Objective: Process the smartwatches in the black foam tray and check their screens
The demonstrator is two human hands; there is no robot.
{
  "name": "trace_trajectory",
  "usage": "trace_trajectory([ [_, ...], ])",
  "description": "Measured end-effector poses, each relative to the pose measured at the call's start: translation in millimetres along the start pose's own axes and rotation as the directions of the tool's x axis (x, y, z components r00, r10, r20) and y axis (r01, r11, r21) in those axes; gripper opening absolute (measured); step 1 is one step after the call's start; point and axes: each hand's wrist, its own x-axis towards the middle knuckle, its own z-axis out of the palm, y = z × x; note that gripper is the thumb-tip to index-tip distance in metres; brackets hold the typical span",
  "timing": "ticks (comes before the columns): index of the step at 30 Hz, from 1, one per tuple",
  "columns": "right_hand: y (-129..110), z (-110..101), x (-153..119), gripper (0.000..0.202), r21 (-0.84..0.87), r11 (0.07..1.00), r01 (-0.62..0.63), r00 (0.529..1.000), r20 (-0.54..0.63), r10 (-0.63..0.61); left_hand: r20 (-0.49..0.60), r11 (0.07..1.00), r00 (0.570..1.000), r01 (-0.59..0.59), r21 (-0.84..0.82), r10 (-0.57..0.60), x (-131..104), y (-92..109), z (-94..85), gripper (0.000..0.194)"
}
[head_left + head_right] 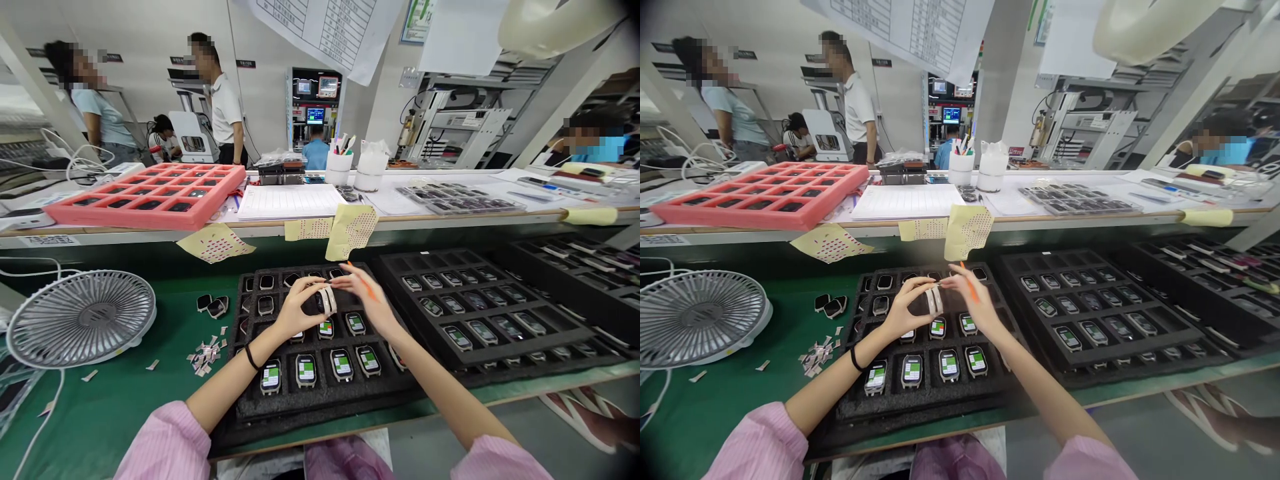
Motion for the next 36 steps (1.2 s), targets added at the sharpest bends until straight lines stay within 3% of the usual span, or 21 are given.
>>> trace_trajectory([
  [5,-17,-11,-19,0.054,-0.126,0.97,0.209,0.972,-0.079,-0.22,0.03,1.0,0.999,0.02,-0.004,-0.02,-1,1,0.0,0.051],
  [8,-18,-9,-26,0.051,-0.234,0.935,0.265,0.953,-0.081,-0.291,0.018,0.999,0.999,0.036,0.022,-0.037,-3,0,0.5,0.051],
  [21,-14,-2,-26,0.054,-0.426,0.814,0.394,0.9,-0.002,-0.437,-0.03,1.0,0.999,0.013,0.026,-0.012,-4,1,2.4,0.047],
  [36,-23,6,-29,0.052,-0.383,0.823,0.419,0.894,0.018,-0.447,-0.005,1.0,1.0,0.009,0.026,-0.009,-1,5,0.1,0.047],
])
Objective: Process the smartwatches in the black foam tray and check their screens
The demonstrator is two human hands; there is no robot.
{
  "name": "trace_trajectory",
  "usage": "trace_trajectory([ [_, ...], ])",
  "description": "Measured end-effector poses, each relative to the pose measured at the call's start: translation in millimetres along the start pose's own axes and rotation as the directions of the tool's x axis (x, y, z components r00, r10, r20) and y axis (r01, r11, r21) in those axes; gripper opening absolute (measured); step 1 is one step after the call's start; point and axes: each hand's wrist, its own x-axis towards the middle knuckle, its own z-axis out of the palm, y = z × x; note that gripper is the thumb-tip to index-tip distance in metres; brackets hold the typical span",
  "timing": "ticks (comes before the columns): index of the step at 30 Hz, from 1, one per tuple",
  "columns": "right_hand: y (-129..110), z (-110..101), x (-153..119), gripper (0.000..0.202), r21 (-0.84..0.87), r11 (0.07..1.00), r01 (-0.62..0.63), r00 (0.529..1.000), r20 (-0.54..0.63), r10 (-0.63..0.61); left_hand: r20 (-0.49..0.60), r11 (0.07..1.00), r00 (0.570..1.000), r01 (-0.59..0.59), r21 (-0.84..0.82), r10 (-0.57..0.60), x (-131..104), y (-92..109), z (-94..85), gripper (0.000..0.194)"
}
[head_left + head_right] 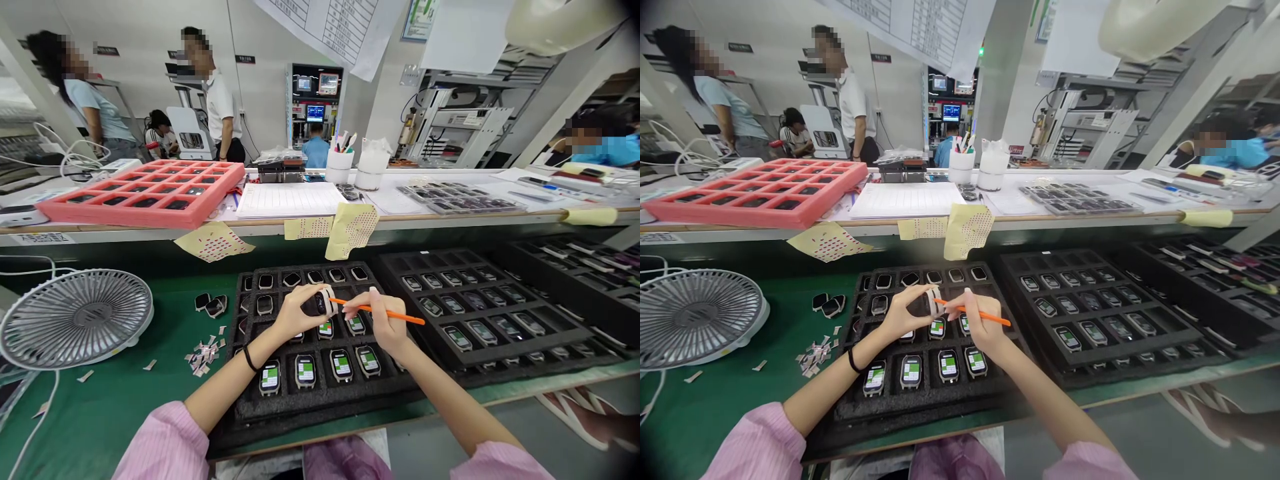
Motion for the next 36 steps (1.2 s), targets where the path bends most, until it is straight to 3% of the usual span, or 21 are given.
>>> trace_trajectory([
  [12,7,2,-3,0.05,0.016,0.999,-0.036,0.999,0.025,0.035,0.016,0.999,1.0,-0.019,0.045,0.019,-3,-6,2.4,0.048],
  [18,12,-2,-5,0.036,0.055,0.974,-0.22,0.972,-0.073,0.224,0.077,0.98,0.997,-0.025,0.197,0.01,4,5,-4.9,0.047],
  [20,16,2,-6,0.029,0.11,0.932,-0.345,0.938,0.009,0.346,0.084,0.968,0.996,-0.03,0.248,0.009,6,14,-7.8,0.045],
  [22,19,8,-6,0.039,0.206,0.863,-0.461,0.887,0.137,0.441,0.094,0.96,0.996,-0.033,0.279,0.007,8,23,-9.9,0.042],
  [25,18,14,-5,0.049,0.358,0.755,-0.549,0.836,0.257,0.485,0.107,0.957,0.994,-0.052,0.285,0.022,9,35,-12.3,0.042],
  [29,8,13,-3,0.048,0.49,0.643,-0.588,0.807,0.3,0.509,0.088,0.966,0.994,-0.077,0.248,0.057,9,46,-16.2,0.051],
  [36,-3,12,-4,0.05,0.488,0.634,-0.599,0.796,0.284,0.534,0.07,0.973,0.997,-0.054,0.223,0.039,8,54,-19.7,0.051],
])
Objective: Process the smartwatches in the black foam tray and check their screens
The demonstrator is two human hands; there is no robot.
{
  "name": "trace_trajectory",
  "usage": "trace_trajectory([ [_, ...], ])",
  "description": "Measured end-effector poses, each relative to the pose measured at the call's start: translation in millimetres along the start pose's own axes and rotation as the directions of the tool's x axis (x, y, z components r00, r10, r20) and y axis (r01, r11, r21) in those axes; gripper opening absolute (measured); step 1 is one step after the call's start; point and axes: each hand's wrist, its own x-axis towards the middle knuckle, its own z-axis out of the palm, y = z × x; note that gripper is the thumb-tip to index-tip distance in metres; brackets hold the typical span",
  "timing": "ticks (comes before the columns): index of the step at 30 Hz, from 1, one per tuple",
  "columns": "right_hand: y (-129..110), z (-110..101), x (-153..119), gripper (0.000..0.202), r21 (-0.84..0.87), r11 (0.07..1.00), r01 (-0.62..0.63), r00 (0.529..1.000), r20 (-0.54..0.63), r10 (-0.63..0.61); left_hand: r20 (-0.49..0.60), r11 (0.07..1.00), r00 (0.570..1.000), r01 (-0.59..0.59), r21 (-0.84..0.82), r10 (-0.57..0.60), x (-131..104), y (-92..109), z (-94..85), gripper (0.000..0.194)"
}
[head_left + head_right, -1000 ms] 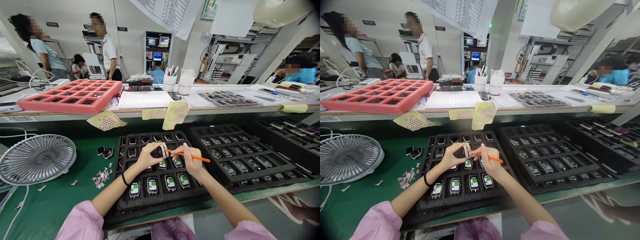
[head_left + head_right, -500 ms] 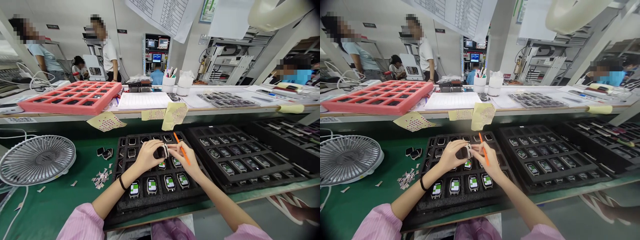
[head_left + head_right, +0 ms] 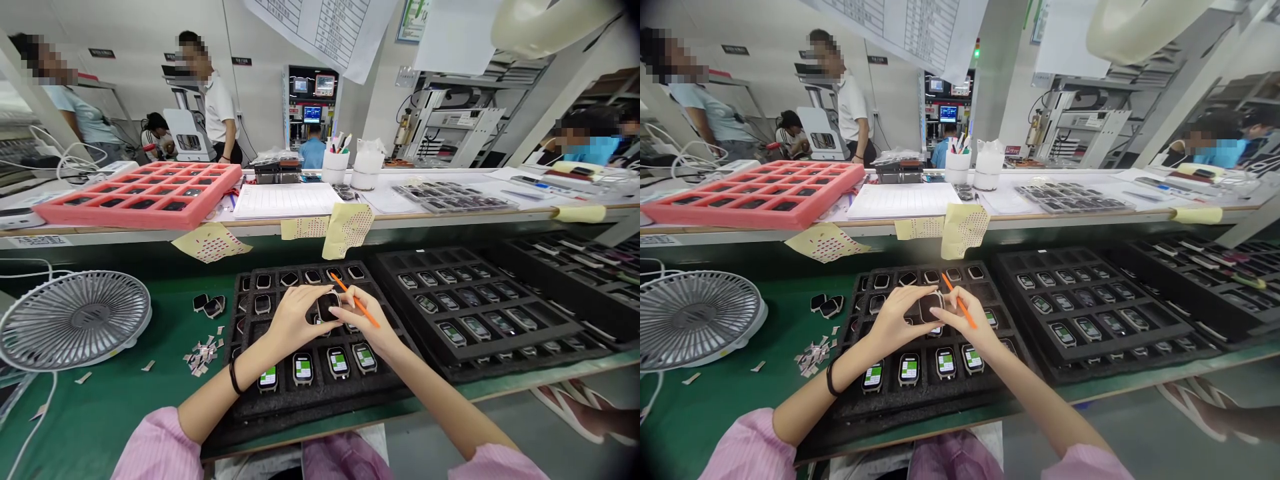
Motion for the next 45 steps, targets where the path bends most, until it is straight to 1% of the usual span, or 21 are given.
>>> trace_trajectory([
  [5,1,0,-1,0.048,-0.021,1.0,-0.001,1.0,-0.028,0.0,0.005,1.0,1.0,0.014,-0.024,-0.014,0,-1,0.4,0.05],
  [9,2,-2,-1,0.047,-0.049,0.999,0.022,0.997,-0.075,-0.026,0.032,0.999,0.999,0.02,-0.031,-0.019,-3,-5,-4.4,0.047],
  [12,1,-3,0,0.048,-0.067,0.997,0.043,0.996,-0.073,-0.047,0.027,0.999,0.999,0.036,0.004,-0.036,-6,-10,-10.5,0.046],
  [20,0,-1,-1,0.045,-0.033,0.998,0.057,0.998,-0.021,-0.058,0.05,0.993,0.996,0.071,0.095,-0.076,-14,-18,-22.2,0.047],
  [21,1,-1,0,0.044,-0.053,0.996,0.066,0.997,-0.021,-0.068,0.057,0.99,0.995,0.079,0.116,-0.086,-14,-20,-23.6,0.047],
  [23,4,-4,7,0.044,-0.153,0.983,0.106,0.993,-0.032,-0.112,0.083,0.979,0.988,0.113,0.171,-0.128,-13,-28,-25.7,0.047],
  [25,11,-8,20,0.044,-0.321,0.934,0.154,0.983,-0.046,-0.178,0.124,0.958,0.972,0.165,0.234,-0.197,-12,-40,-25.6,0.047],
  [26,17,-11,29,0.044,-0.414,0.895,0.167,0.978,-0.048,-0.205,0.152,0.945,0.96,0.188,0.266,-0.233,-12,-47,-24.3,0.048],
  [28,30,-16,47,0.043,-0.592,0.792,0.151,0.974,-0.046,-0.22,0.225,0.922,0.931,0.207,0.327,-0.288,-14,-62,-19.4,0.05],
  [29,37,-18,57,0.042,-0.637,0.759,0.138,0.976,-0.042,-0.212,0.267,0.915,0.916,0.198,0.35,-0.3,-16,-69,-16.1,0.05],
  [31,49,-21,72,0.039,-0.696,0.708,0.12,0.982,-0.021,-0.186,0.339,0.911,0.892,0.16,0.38,-0.298,-23,-80,-9.5,0.044],
  [33,57,-23,83,0.035,-0.736,0.668,0.108,0.99,0.019,-0.14,0.371,0.916,0.888,0.12,0.384,-0.272,-31,-85,-5.7,0.035],
  [35,56,-24,88,0.033,-0.78,0.618,0.102,0.995,0.066,-0.081,0.379,0.927,0.895,0.086,0.366,-0.233,-37,-84,-7.0,0.033],
  [37,48,-26,89,0.031,-0.821,0.561,0.105,0.994,0.102,-0.037,0.381,0.932,0.899,0.071,0.356,-0.214,-40,-78,-13.4,0.034],
  [39,37,-28,85,0.029,-0.857,0.503,0.114,0.993,0.118,-0.024,0.386,0.923,0.888,0.097,0.373,-0.249,-41,-67,-22.2,0.034],
  [41,28,-29,76,0.026,-0.881,0.457,0.123,0.991,0.132,-0.012,0.403,0.906,0.859,0.147,0.396,-0.316,-42,-56,-29.5,0.032],
  [43,26,-27,65,0.022,-0.895,0.428,0.127,0.987,0.156,0.034,0.422,0.894,0.832,0.179,0.41,-0.36,-44,-45,-32.1,0.029],
  [45,31,-22,52,0.018,-0.906,0.406,0.122,0.98,0.175,0.095,0.41,0.878,0.833,0.172,0.446,-0.371,-48,-37,-29.9,0.028],
])
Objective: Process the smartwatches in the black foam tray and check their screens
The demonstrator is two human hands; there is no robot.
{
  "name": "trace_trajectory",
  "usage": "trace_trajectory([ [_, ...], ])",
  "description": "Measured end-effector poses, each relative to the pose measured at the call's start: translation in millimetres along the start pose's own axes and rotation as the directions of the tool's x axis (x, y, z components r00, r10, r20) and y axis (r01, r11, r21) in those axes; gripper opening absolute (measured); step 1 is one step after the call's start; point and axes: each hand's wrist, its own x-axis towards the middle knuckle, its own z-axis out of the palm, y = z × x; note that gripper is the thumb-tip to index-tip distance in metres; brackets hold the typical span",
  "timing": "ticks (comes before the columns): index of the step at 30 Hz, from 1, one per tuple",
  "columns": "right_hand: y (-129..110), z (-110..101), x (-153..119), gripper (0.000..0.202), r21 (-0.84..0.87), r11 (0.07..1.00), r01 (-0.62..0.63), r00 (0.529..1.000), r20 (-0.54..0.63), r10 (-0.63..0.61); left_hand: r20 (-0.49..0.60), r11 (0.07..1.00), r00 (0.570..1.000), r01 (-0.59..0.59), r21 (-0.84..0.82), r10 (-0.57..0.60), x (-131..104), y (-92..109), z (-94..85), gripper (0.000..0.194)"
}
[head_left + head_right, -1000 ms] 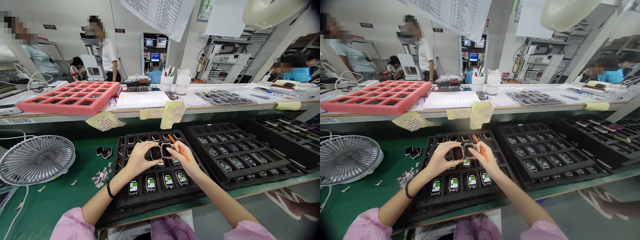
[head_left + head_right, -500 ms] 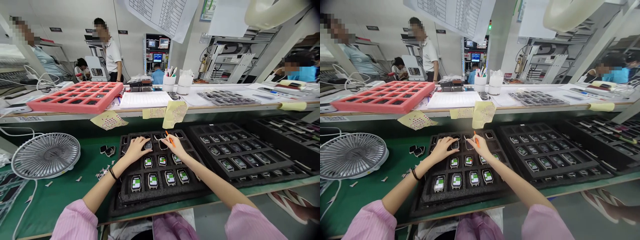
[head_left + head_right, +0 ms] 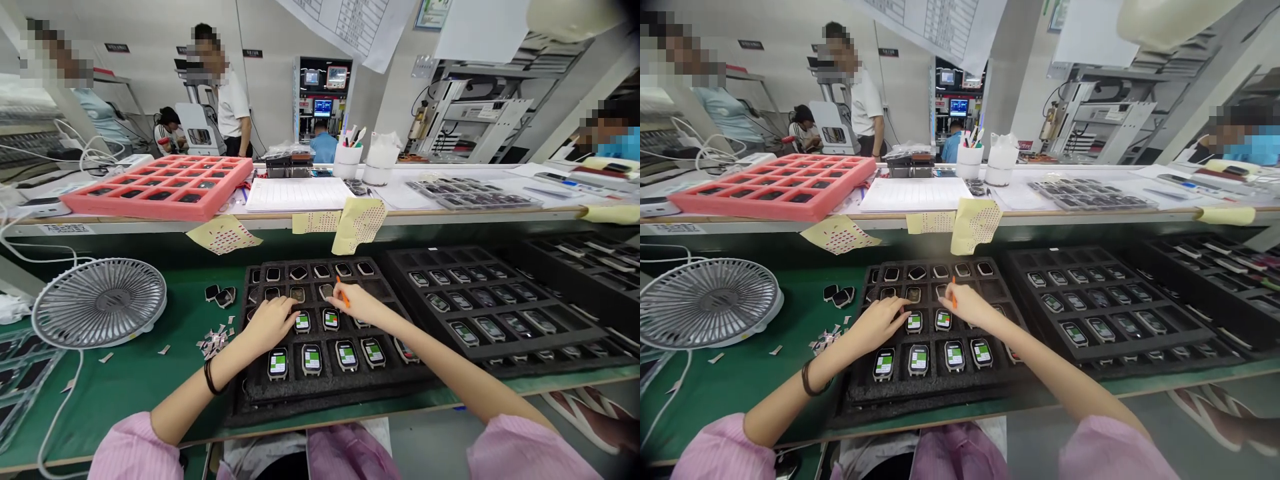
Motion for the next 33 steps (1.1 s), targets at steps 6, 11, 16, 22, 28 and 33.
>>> trace_trajectory([
  [6,-10,21,-18,0.013,-0.042,0.999,-0.028,0.998,0.062,0.031,-0.091,0.979,0.996,0.0,0.204,0.019,-6,19,13.6,0.023],
  [11,-7,18,-18,0.012,0.022,0.999,-0.042,0.996,0.079,0.04,-0.097,0.973,0.995,0.006,0.232,0.017,-6,30,24.8,0.026],
  [16,-1,23,-18,0.011,0.249,0.966,-0.068,0.995,0.091,0.047,-0.058,0.99,0.997,0.053,0.129,-0.046,2,31,25.6,0.032],
  [22,-2,30,-20,0.018,0.331,0.941,-0.064,0.996,0.084,0.038,0.159,0.967,0.987,0.034,-0.253,0.007,13,11,8.5,0.035],
  [28,2,21,-20,0.028,0.703,0.698,-0.137,0.99,0.109,0.085,0.343,0.831,0.933,0.101,-0.547,0.112,22,-2,3.0,0.046],
  [33,1,0,-27,0.034,0.884,0.424,-0.195,0.98,0.161,0.116,0.411,0.574,0.911,0.313,-0.757,0.045,20,-4,0.5,0.067],
])
